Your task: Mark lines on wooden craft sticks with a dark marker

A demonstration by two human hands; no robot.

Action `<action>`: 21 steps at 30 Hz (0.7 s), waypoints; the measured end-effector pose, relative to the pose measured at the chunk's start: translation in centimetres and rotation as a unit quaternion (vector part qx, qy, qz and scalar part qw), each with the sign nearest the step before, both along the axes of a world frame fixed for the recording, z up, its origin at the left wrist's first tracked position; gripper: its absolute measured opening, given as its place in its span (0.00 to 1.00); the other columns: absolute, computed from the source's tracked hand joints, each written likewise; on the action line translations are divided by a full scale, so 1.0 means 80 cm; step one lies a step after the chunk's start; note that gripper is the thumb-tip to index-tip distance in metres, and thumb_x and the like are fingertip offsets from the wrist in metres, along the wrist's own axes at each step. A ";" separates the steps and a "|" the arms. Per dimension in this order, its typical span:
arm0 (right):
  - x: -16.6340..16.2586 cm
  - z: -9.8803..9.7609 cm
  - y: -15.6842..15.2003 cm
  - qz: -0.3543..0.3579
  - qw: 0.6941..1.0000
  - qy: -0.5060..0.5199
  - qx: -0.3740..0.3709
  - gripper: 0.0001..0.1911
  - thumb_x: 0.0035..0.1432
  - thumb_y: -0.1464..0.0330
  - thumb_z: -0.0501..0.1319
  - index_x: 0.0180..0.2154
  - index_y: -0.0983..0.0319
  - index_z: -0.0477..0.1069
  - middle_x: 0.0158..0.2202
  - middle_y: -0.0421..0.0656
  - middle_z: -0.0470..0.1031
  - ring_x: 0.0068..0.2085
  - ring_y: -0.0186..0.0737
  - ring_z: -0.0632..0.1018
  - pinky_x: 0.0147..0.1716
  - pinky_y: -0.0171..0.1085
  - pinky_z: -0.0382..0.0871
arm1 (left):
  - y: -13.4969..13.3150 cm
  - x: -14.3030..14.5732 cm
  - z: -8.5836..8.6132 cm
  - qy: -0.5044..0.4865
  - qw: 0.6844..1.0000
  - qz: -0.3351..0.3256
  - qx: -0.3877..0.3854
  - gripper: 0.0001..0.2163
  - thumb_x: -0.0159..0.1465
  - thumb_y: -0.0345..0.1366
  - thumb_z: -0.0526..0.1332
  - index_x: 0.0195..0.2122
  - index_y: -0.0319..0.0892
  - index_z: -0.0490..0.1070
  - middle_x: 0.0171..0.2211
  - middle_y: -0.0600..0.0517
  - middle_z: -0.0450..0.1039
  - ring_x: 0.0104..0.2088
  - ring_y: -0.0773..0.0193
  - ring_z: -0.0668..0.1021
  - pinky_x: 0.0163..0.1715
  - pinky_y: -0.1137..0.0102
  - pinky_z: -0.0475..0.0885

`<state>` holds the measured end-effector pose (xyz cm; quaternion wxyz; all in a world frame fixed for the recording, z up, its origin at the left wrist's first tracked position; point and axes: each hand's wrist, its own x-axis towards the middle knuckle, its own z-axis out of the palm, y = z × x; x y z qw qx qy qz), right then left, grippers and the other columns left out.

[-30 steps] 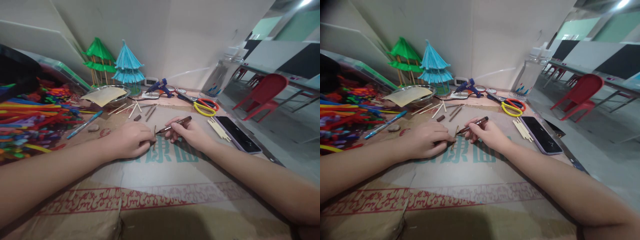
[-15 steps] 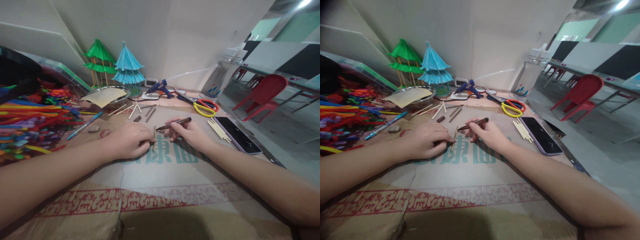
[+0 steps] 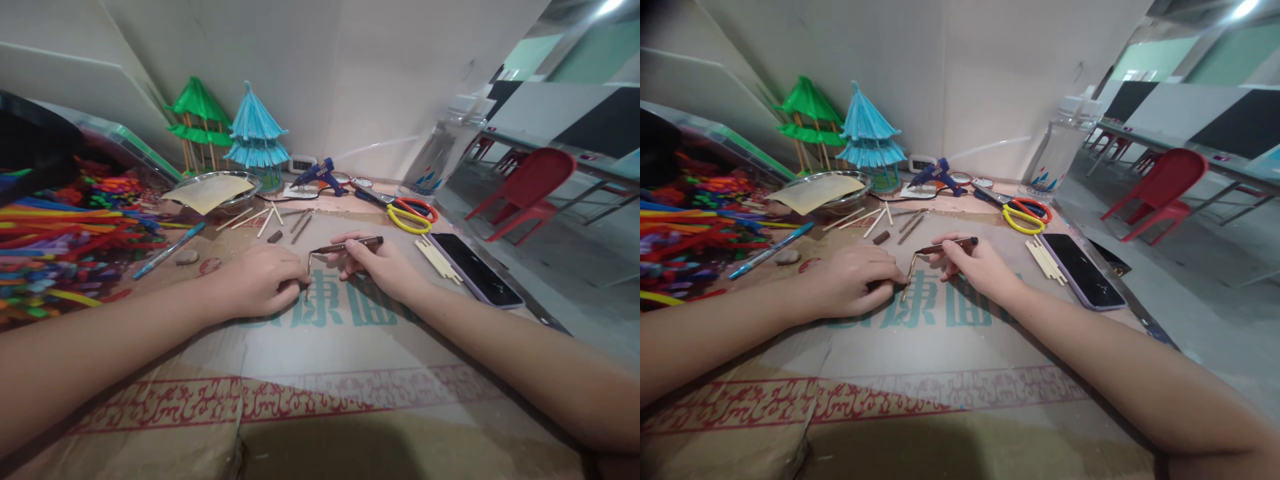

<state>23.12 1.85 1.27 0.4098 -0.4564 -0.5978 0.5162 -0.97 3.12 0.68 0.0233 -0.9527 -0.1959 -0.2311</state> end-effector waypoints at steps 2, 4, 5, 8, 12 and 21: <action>0.000 0.000 0.001 -0.002 1.000 -0.011 0.000 0.10 0.67 0.65 0.58 0.45 0.62 0.74 0.35 0.43 0.81 0.25 0.32 0.77 0.32 0.37 0.80 | 0.000 0.000 0.000 0.001 1.000 0.007 0.002 0.11 0.64 0.30 0.53 0.35 0.43 0.77 0.30 0.53 0.79 0.32 0.63 0.79 0.33 0.68 0.67; 0.000 0.000 0.001 0.000 1.000 -0.019 -0.001 0.11 0.67 0.66 0.57 0.46 0.62 0.74 0.35 0.44 0.81 0.25 0.32 0.77 0.32 0.37 0.80 | -0.001 0.000 0.000 0.002 1.000 0.013 0.000 0.11 0.64 0.31 0.53 0.35 0.43 0.77 0.31 0.53 0.80 0.32 0.63 0.79 0.34 0.68 0.67; 0.000 0.000 0.001 0.001 1.000 -0.020 -0.001 0.11 0.67 0.66 0.56 0.46 0.62 0.74 0.35 0.44 0.81 0.25 0.31 0.77 0.32 0.37 0.80 | -0.001 0.000 0.000 0.003 1.000 0.015 -0.003 0.11 0.64 0.31 0.53 0.35 0.43 0.77 0.31 0.53 0.80 0.33 0.63 0.79 0.34 0.68 0.67; 0.000 -0.001 0.002 0.003 1.000 -0.014 0.000 0.11 0.67 0.66 0.56 0.46 0.63 0.74 0.34 0.43 0.81 0.25 0.31 0.77 0.33 0.37 0.80 | -0.001 -0.001 0.001 0.010 1.000 0.017 -0.011 0.12 0.64 0.31 0.53 0.35 0.43 0.77 0.31 0.53 0.80 0.33 0.63 0.79 0.34 0.68 0.67; 0.000 -0.001 0.002 0.006 1.000 -0.009 -0.001 0.11 0.67 0.65 0.58 0.46 0.62 0.74 0.35 0.44 0.81 0.26 0.32 0.77 0.33 0.38 0.80 | -0.001 -0.001 0.001 0.021 0.999 0.023 -0.020 0.11 0.64 0.31 0.53 0.35 0.44 0.77 0.32 0.53 0.80 0.33 0.62 0.80 0.34 0.68 0.67; 0.001 0.004 0.000 0.013 0.999 -0.038 -0.005 0.11 0.66 0.64 0.58 0.42 0.63 0.75 0.33 0.44 0.81 0.26 0.33 0.78 0.32 0.36 0.78 | 0.000 -0.001 0.000 0.006 1.000 0.008 -0.011 0.11 0.63 0.31 0.54 0.34 0.43 0.76 0.31 0.53 0.80 0.32 0.62 0.79 0.33 0.68 0.67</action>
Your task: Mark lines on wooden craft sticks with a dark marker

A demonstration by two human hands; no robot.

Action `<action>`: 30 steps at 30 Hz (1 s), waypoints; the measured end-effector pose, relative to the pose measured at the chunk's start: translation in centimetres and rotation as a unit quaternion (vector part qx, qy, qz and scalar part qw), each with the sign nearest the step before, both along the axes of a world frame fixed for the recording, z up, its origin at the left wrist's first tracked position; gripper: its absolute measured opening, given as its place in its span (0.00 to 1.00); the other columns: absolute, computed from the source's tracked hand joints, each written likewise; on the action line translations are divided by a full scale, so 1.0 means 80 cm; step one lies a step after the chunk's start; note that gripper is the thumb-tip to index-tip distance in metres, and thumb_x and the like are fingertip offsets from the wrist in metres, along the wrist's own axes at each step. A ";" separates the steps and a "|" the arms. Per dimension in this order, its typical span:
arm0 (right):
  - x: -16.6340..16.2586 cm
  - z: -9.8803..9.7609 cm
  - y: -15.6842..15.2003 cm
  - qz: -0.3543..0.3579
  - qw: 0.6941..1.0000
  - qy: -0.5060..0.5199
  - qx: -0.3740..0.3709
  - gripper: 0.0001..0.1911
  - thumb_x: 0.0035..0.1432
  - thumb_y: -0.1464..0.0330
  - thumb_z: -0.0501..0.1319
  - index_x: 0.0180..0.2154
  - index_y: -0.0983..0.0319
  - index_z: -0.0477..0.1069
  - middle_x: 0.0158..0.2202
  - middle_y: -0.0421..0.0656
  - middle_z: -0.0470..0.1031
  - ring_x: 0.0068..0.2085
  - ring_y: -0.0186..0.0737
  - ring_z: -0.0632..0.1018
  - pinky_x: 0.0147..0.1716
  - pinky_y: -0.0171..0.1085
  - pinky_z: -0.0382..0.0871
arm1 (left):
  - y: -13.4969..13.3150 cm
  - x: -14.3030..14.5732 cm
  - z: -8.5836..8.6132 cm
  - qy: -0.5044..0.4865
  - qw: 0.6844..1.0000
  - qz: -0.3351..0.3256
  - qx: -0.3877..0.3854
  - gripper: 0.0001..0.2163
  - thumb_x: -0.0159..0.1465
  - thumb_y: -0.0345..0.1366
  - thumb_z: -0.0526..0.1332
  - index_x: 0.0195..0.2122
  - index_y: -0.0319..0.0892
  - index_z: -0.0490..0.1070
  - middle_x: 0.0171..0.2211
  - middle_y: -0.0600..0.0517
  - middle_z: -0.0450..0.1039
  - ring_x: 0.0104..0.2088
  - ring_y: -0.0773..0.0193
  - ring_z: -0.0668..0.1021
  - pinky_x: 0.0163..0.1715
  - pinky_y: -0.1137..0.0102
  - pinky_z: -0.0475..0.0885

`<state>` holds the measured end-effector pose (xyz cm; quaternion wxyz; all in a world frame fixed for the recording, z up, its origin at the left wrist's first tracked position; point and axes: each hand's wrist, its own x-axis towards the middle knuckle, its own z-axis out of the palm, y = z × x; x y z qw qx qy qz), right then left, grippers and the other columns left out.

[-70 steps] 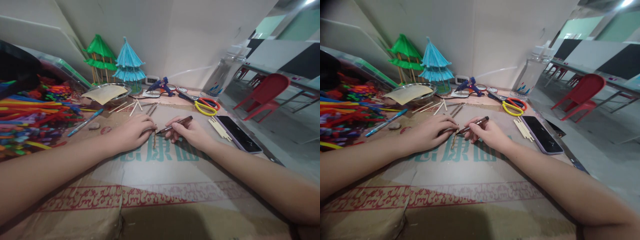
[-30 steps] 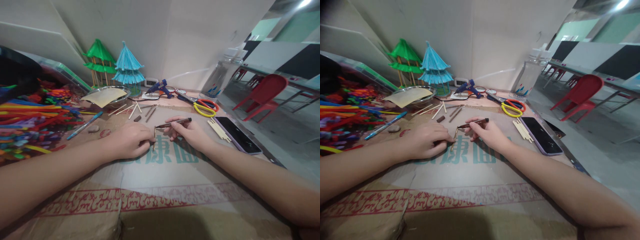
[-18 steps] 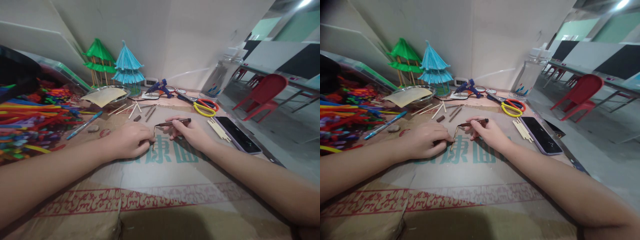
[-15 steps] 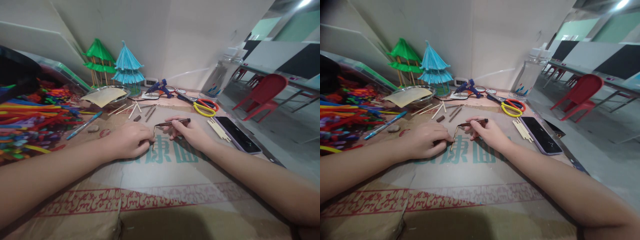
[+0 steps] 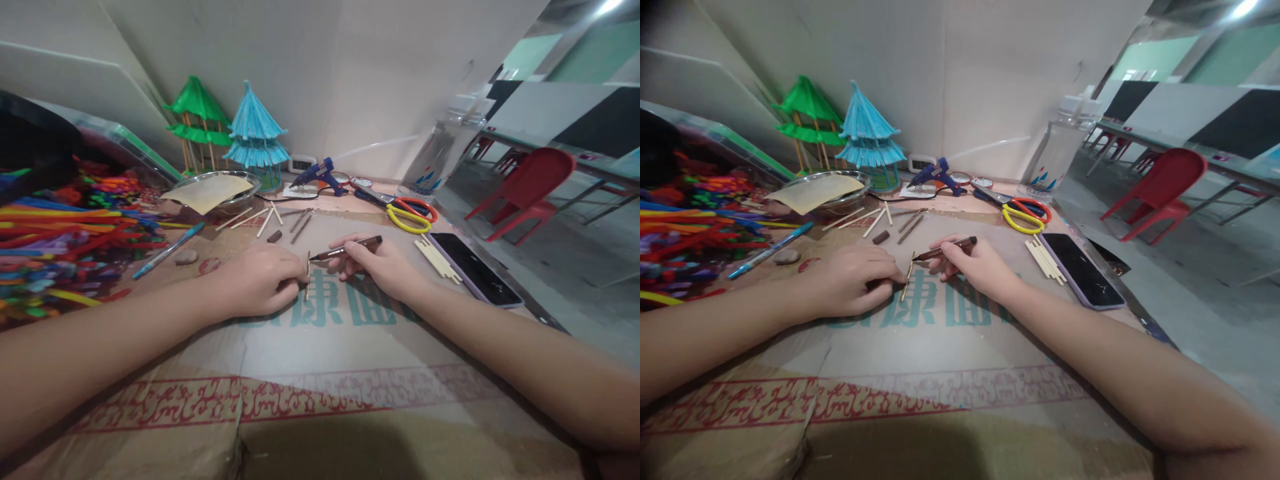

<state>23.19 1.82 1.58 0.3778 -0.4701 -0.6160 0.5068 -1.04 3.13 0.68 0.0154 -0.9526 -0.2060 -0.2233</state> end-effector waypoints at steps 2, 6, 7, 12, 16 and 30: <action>0.000 -0.001 0.000 0.002 1.000 0.003 0.003 0.11 0.66 0.64 0.58 0.42 0.63 0.76 0.32 0.44 0.81 0.26 0.33 0.78 0.32 0.36 0.78 | 0.000 0.000 0.000 -0.002 1.000 -0.001 -0.001 0.11 0.63 0.30 0.54 0.35 0.43 0.76 0.31 0.53 0.80 0.32 0.62 0.79 0.33 0.68 0.67; 0.000 -0.003 0.001 0.000 1.000 0.017 0.008 0.13 0.64 0.62 0.60 0.45 0.62 0.75 0.34 0.44 0.81 0.26 0.33 0.77 0.33 0.39 0.78 | -0.001 0.001 0.001 0.005 1.000 0.004 -0.003 0.11 0.64 0.30 0.53 0.35 0.43 0.77 0.32 0.53 0.80 0.33 0.62 0.79 0.34 0.68 0.67; 0.000 -0.003 0.002 0.001 1.000 0.016 0.008 0.13 0.64 0.61 0.60 0.44 0.63 0.75 0.34 0.44 0.81 0.26 0.33 0.77 0.33 0.38 0.78 | -0.001 0.001 0.001 0.006 1.000 0.004 -0.003 0.11 0.64 0.30 0.53 0.35 0.43 0.77 0.32 0.53 0.80 0.33 0.62 0.79 0.34 0.68 0.67; 0.002 -0.004 0.001 0.021 1.000 0.017 0.009 0.12 0.63 0.61 0.61 0.40 0.63 0.76 0.30 0.43 0.81 0.26 0.33 0.76 0.31 0.36 0.76 | 0.000 0.001 0.001 0.004 1.000 0.000 0.003 0.11 0.64 0.31 0.53 0.35 0.43 0.77 0.31 0.53 0.80 0.32 0.62 0.80 0.33 0.68 0.67; 0.001 -0.003 0.000 0.013 1.000 0.014 0.013 0.11 0.63 0.61 0.60 0.41 0.61 0.75 0.31 0.43 0.81 0.26 0.33 0.76 0.31 0.36 0.76 | 0.000 0.001 0.000 0.002 1.000 -0.001 0.001 0.11 0.64 0.31 0.53 0.35 0.43 0.76 0.31 0.52 0.80 0.33 0.62 0.80 0.33 0.68 0.68; 0.002 -0.003 0.000 0.030 0.999 -0.007 0.027 0.12 0.63 0.61 0.61 0.40 0.63 0.75 0.29 0.43 0.81 0.26 0.33 0.76 0.29 0.34 0.73 | 0.001 -0.001 -0.002 0.004 1.000 -0.001 -0.009 0.10 0.63 0.30 0.54 0.36 0.43 0.77 0.31 0.52 0.79 0.33 0.61 0.79 0.34 0.67 0.68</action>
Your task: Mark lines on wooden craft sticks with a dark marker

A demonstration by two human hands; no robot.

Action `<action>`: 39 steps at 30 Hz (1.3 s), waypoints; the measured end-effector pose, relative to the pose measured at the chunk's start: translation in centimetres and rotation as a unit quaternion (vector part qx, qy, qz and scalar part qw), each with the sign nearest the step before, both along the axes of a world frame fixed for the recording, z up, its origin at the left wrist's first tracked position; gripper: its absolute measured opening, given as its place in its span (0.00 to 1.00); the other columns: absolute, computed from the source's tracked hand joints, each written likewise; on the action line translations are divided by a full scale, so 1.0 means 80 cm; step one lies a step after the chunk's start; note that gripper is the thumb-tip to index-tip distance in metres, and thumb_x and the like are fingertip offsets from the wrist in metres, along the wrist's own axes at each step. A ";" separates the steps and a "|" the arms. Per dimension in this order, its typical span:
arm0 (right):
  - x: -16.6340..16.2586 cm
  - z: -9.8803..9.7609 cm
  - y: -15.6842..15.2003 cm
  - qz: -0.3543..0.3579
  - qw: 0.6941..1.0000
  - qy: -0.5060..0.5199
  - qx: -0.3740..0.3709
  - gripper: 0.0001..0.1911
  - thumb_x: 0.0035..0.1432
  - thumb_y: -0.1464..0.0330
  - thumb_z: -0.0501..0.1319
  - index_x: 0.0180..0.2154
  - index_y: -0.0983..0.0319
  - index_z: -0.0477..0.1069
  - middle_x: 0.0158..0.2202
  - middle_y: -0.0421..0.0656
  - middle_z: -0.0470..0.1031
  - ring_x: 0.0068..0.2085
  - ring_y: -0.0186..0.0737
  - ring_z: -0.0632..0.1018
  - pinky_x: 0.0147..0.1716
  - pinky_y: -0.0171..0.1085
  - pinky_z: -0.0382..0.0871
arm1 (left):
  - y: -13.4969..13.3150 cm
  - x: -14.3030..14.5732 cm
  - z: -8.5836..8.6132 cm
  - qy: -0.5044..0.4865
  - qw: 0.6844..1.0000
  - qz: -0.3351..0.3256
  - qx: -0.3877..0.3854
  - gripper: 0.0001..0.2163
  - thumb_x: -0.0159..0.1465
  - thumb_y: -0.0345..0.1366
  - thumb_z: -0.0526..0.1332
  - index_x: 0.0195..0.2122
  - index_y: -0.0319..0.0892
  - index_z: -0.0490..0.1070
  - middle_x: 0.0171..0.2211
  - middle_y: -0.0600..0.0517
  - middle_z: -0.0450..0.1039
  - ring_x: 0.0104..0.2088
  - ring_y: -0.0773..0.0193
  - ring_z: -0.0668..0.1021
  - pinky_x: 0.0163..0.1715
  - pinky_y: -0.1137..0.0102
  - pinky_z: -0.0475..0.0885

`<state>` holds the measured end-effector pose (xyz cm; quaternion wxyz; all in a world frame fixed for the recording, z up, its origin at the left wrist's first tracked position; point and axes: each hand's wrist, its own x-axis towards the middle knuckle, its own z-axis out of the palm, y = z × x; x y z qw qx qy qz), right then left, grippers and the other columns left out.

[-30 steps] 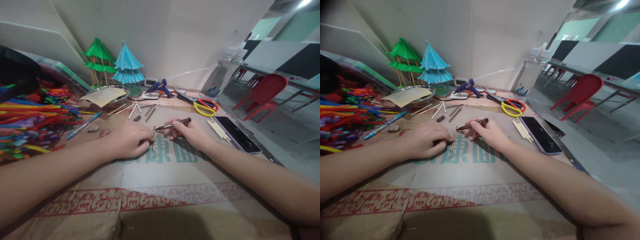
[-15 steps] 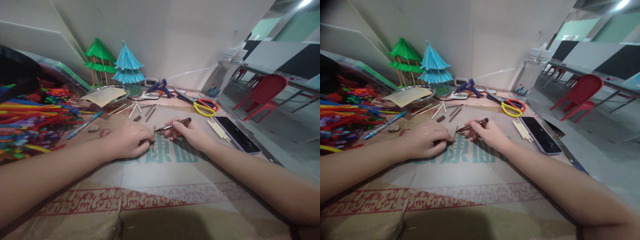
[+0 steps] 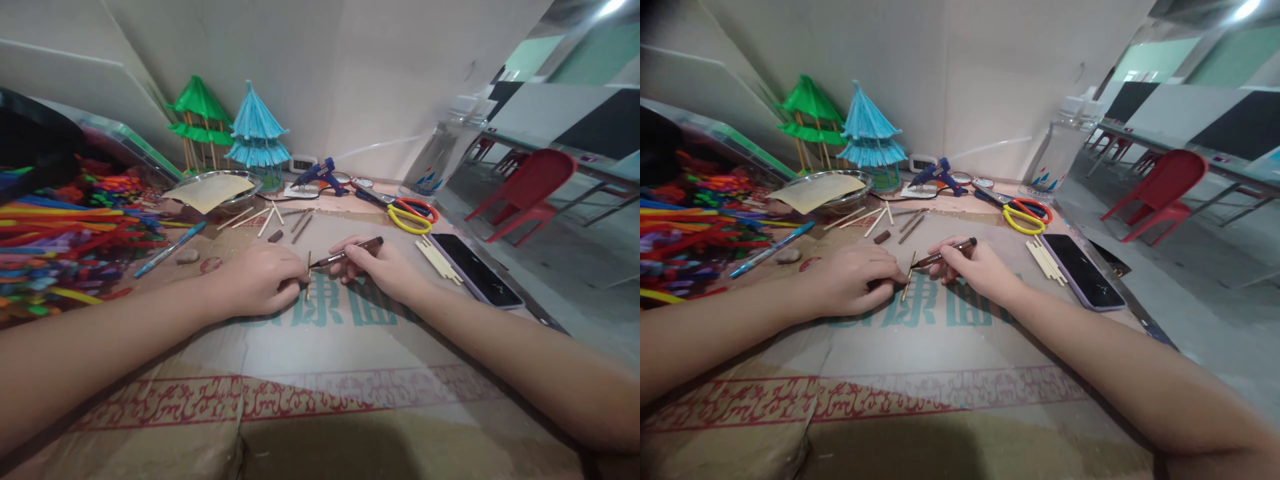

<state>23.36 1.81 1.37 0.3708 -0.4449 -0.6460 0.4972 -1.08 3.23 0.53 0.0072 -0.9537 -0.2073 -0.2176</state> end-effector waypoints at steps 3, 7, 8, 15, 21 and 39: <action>-0.001 -0.001 0.000 -0.006 1.000 0.009 -0.004 0.12 0.63 0.60 0.60 0.41 0.61 0.75 0.31 0.43 0.81 0.26 0.33 0.76 0.30 0.36 0.74 | -0.001 0.000 0.001 0.009 1.000 0.009 -0.008 0.10 0.63 0.30 0.54 0.35 0.43 0.76 0.31 0.52 0.79 0.33 0.62 0.79 0.34 0.68 0.67; -0.001 0.000 -0.001 0.000 1.000 0.004 -0.007 0.12 0.64 0.61 0.59 0.41 0.61 0.75 0.32 0.43 0.81 0.26 0.34 0.76 0.31 0.36 0.74 | -0.003 0.001 0.003 0.018 0.999 0.036 -0.016 0.10 0.65 0.32 0.53 0.36 0.43 0.75 0.32 0.51 0.77 0.35 0.61 0.77 0.36 0.67 0.67; -0.001 0.000 -0.001 -0.001 1.000 0.001 -0.005 0.12 0.64 0.61 0.59 0.41 0.61 0.75 0.31 0.43 0.81 0.26 0.34 0.76 0.30 0.36 0.74 | -0.003 0.001 0.003 0.010 0.998 0.054 -0.016 0.10 0.66 0.33 0.53 0.38 0.43 0.75 0.34 0.50 0.77 0.37 0.60 0.77 0.38 0.66 0.67; -0.001 0.001 -0.001 -0.007 1.000 -0.005 0.006 0.11 0.65 0.63 0.58 0.40 0.61 0.76 0.30 0.42 0.80 0.26 0.34 0.77 0.29 0.36 0.74 | 0.003 0.004 -0.002 0.011 0.988 0.091 -0.127 0.36 0.60 0.59 0.62 0.61 0.38 0.61 0.56 0.39 0.68 0.54 0.46 0.72 0.51 0.55 0.68; -0.002 0.002 -0.002 -0.006 1.000 -0.012 0.004 0.10 0.64 0.63 0.59 0.41 0.61 0.76 0.31 0.42 0.80 0.26 0.34 0.77 0.29 0.36 0.73 | 0.007 0.004 -0.004 0.018 0.985 0.074 -0.153 0.31 0.61 0.56 0.64 0.59 0.42 0.63 0.55 0.42 0.69 0.54 0.47 0.71 0.52 0.55 0.67; 0.002 -0.001 0.000 0.012 0.999 -0.023 0.021 0.13 0.64 0.62 0.58 0.40 0.64 0.76 0.29 0.44 0.81 0.26 0.34 0.76 0.29 0.34 0.71 | 0.008 0.005 -0.005 0.036 0.982 0.097 -0.156 0.29 0.61 0.61 0.62 0.53 0.44 0.66 0.53 0.43 0.70 0.54 0.48 0.71 0.54 0.54 0.67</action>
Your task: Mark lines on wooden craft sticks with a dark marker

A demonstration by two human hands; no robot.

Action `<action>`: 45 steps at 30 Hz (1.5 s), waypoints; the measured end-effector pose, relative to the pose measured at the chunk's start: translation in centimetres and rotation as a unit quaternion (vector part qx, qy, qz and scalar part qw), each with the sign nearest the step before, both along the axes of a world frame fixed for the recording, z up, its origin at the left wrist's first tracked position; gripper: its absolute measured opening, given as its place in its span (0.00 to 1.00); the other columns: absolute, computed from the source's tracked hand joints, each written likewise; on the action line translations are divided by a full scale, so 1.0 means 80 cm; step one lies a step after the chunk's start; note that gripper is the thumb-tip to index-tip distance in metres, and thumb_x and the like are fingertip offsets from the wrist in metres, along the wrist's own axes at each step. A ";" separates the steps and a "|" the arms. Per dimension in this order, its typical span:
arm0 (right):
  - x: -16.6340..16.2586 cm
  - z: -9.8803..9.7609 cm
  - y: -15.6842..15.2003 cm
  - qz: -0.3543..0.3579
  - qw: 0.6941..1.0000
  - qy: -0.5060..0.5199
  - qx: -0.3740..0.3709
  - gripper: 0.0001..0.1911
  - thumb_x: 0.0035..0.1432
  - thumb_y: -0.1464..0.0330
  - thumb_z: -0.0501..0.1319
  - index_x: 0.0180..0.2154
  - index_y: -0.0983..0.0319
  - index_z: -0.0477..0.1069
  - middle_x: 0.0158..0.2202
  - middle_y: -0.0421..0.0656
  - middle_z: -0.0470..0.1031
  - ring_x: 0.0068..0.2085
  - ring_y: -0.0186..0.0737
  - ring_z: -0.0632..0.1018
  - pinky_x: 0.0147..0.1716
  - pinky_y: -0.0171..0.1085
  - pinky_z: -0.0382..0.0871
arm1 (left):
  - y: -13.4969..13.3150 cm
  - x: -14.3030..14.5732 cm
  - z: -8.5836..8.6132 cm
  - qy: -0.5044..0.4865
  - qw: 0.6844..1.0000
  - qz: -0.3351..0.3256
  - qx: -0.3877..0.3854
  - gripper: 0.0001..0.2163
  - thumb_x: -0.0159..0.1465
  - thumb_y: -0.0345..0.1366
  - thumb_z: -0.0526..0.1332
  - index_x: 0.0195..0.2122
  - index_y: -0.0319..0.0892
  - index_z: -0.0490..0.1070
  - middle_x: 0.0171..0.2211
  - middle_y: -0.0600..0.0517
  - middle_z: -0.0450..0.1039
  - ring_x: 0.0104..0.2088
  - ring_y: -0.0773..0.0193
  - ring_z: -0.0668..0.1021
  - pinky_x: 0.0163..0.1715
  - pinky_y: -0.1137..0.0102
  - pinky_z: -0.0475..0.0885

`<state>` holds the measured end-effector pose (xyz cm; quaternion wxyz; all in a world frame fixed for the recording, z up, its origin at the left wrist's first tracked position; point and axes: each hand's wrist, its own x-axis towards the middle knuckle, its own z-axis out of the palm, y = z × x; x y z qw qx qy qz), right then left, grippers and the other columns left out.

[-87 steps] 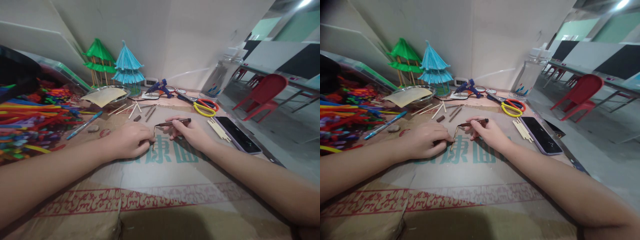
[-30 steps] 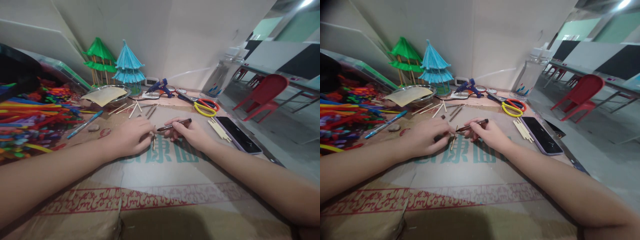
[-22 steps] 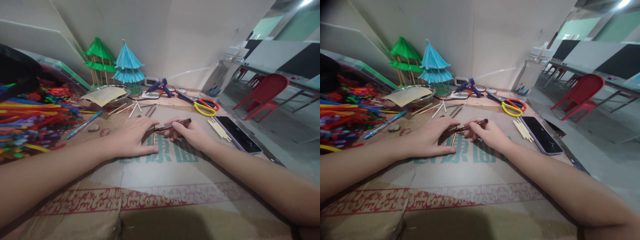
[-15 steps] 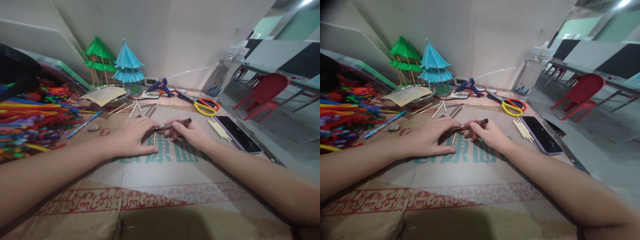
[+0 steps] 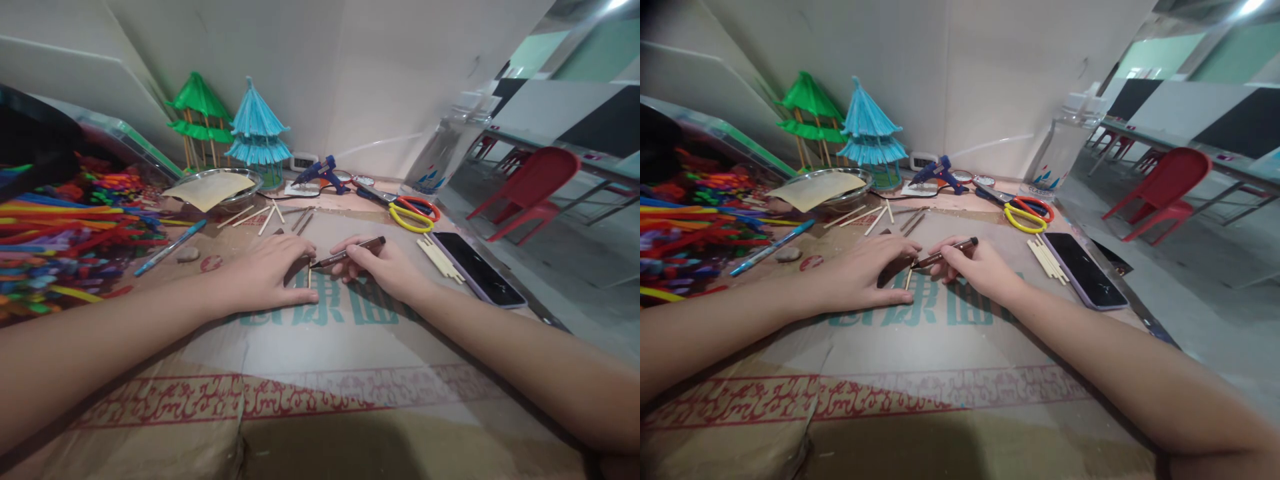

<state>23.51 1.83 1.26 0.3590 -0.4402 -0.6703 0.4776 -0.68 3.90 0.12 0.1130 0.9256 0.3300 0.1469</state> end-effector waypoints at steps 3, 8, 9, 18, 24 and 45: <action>0.002 0.000 0.000 0.023 1.000 -0.009 0.007 0.14 0.64 0.61 0.57 0.39 0.64 0.76 0.28 0.44 0.81 0.26 0.34 0.77 0.26 0.33 0.69 | 0.001 0.000 -0.001 0.002 1.000 -0.002 0.001 0.28 0.61 0.60 0.62 0.52 0.44 0.66 0.54 0.43 0.70 0.54 0.48 0.71 0.54 0.53 0.67; 0.004 0.002 -0.002 0.055 0.998 -0.018 -0.003 0.14 0.64 0.61 0.58 0.39 0.64 0.76 0.27 0.44 0.81 0.24 0.33 0.76 0.23 0.32 0.66 | 0.000 -0.001 -0.001 0.006 1.000 0.001 0.004 0.28 0.60 0.61 0.62 0.52 0.45 0.67 0.55 0.43 0.70 0.56 0.47 0.71 0.55 0.52 0.66; 0.004 0.002 -0.002 0.059 0.998 -0.016 -0.006 0.15 0.64 0.60 0.58 0.39 0.64 0.76 0.27 0.44 0.81 0.24 0.33 0.76 0.23 0.32 0.66 | 0.000 -0.001 -0.001 0.005 1.000 0.001 0.004 0.28 0.60 0.61 0.61 0.52 0.45 0.68 0.55 0.43 0.70 0.56 0.47 0.71 0.55 0.52 0.66; 0.001 -0.001 -0.001 0.029 1.000 0.009 0.003 0.15 0.64 0.60 0.58 0.41 0.64 0.75 0.30 0.44 0.81 0.25 0.33 0.76 0.27 0.34 0.71 | 0.000 0.000 0.001 -0.003 1.000 -0.016 0.010 0.28 0.60 0.61 0.62 0.52 0.45 0.69 0.55 0.45 0.70 0.55 0.48 0.71 0.55 0.53 0.66; 0.002 -0.003 0.000 0.032 0.999 0.008 0.007 0.14 0.66 0.61 0.57 0.42 0.64 0.75 0.30 0.43 0.81 0.25 0.33 0.76 0.27 0.34 0.71 | 0.002 -0.002 0.001 -0.004 0.999 -0.035 0.016 0.31 0.59 0.63 0.61 0.54 0.46 0.69 0.57 0.45 0.69 0.58 0.47 0.70 0.57 0.53 0.64; 0.005 0.000 -0.002 0.069 0.997 0.003 -0.019 0.18 0.63 0.57 0.59 0.40 0.65 0.76 0.29 0.46 0.81 0.24 0.33 0.76 0.25 0.33 0.69 | 0.004 -0.001 -0.001 -0.010 0.997 -0.043 0.063 0.14 0.72 0.35 0.49 0.49 0.42 0.73 0.56 0.46 0.73 0.56 0.54 0.72 0.58 0.54 0.66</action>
